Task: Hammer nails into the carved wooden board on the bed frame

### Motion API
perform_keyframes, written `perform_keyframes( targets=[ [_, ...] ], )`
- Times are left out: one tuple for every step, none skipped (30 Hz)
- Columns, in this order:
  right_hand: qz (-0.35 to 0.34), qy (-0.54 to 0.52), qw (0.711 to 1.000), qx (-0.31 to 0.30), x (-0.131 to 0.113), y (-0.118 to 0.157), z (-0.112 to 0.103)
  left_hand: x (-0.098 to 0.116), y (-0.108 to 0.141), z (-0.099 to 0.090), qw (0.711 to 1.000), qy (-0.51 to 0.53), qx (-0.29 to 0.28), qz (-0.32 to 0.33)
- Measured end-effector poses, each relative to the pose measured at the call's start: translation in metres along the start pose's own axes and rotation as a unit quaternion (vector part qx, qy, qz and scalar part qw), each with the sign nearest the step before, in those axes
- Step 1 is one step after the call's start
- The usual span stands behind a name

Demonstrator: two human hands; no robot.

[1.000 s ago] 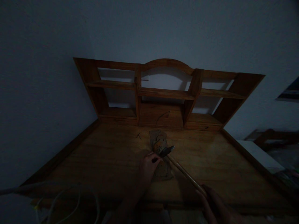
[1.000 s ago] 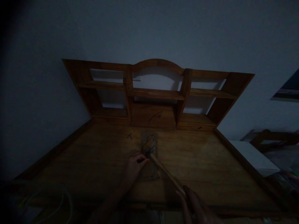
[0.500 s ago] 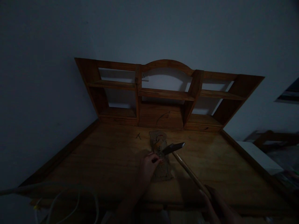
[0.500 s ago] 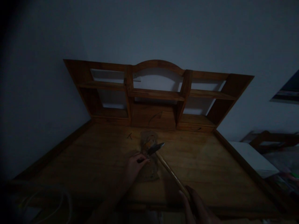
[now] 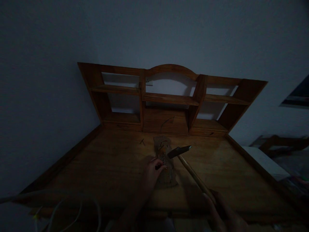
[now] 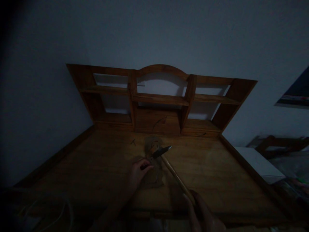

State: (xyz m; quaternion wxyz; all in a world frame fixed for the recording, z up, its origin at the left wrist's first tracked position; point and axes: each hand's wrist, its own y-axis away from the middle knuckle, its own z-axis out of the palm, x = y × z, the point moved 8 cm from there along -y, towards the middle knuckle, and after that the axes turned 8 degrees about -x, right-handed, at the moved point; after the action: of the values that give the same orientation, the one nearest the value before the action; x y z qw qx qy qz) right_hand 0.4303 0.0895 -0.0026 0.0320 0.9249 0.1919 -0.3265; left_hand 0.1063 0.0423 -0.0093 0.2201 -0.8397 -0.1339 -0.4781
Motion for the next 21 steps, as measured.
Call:
perform_keyframes(
  targets=[
    [0.015,-0.012,1.000,0.001,0.005,-0.003,-0.001,0.000,0.002,-0.002,1.000,0.003,0.007,-0.005],
    [0.031,-0.022,0.999,0.000,0.010,-0.005,-0.002,0.002,0.004,-0.005,1.000,0.003,0.017,-0.009],
    [0.045,-0.031,0.998,-0.004,0.014,-0.008,-0.002,0.005,0.008,-0.009,1.000,-0.004,0.027,-0.009],
    [0.054,-0.043,0.998,-0.011,0.016,-0.011,-0.002,0.011,0.011,-0.013,0.999,-0.020,0.035,-0.001],
    [0.058,-0.060,0.996,-0.018,0.017,-0.013,-0.001,0.018,0.015,-0.017,0.998,-0.046,0.037,0.015],
    [0.058,-0.082,0.995,-0.023,0.017,-0.015,-0.001,0.027,0.020,-0.019,0.995,-0.082,0.033,0.040],
    [0.056,-0.103,0.993,-0.025,0.015,-0.016,0.000,0.037,0.024,-0.020,0.990,-0.125,0.021,0.069],
    [0.054,-0.121,0.991,-0.022,0.012,-0.017,-0.001,0.044,0.028,-0.019,0.981,-0.167,0.004,0.097],
    [0.050,-0.135,0.989,-0.016,0.009,-0.017,-0.002,0.050,0.032,-0.017,0.971,-0.205,-0.014,0.119],
    [0.048,-0.146,0.988,-0.005,0.006,-0.017,-0.003,0.053,0.036,-0.014,0.962,-0.235,-0.033,0.135],
    [0.047,-0.154,0.987,0.009,0.004,-0.016,-0.005,0.053,0.039,-0.011,0.954,-0.258,-0.049,0.144],
    [0.048,-0.158,0.986,0.021,0.002,-0.015,-0.006,0.052,0.041,-0.009,0.949,-0.273,-0.059,0.147],
    [0.053,-0.160,0.985,0.029,0.001,-0.014,-0.006,0.050,0.042,-0.006,0.946,-0.282,-0.066,0.147],
    [0.058,-0.161,0.985,0.030,0.001,-0.014,-0.005,0.047,0.043,-0.005,0.944,-0.287,-0.069,0.146],
    [0.063,-0.164,0.984,0.023,0.001,-0.013,-0.003,0.045,0.043,-0.004,0.944,-0.288,-0.068,0.144],
    [0.068,-0.167,0.983,0.013,0.001,-0.013,-0.001,0.043,0.043,-0.003,0.945,-0.286,-0.067,0.142],
    [0.073,-0.173,0.982,0.002,0.002,-0.013,0.001,0.041,0.043,-0.003,0.947,-0.283,-0.066,0.139],
    [0.076,-0.181,0.980,-0.009,0.003,-0.014,0.004,0.040,0.043,-0.003,0.948,-0.279,-0.068,0.136],
    [0.078,-0.190,0.979,-0.019,0.005,-0.014,0.006,0.038,0.043,-0.003,0.950,-0.274,-0.072,0.131],
    [0.079,-0.198,0.977,-0.027,0.006,-0.014,0.007,0.037,0.042,-0.003,0.952,-0.268,-0.074,0.126],
    [0.080,-0.203,0.975,-0.033,0.009,-0.015,0.009,0.036,0.041,-0.004,0.954,-0.264,-0.077,0.123]
  ],
)
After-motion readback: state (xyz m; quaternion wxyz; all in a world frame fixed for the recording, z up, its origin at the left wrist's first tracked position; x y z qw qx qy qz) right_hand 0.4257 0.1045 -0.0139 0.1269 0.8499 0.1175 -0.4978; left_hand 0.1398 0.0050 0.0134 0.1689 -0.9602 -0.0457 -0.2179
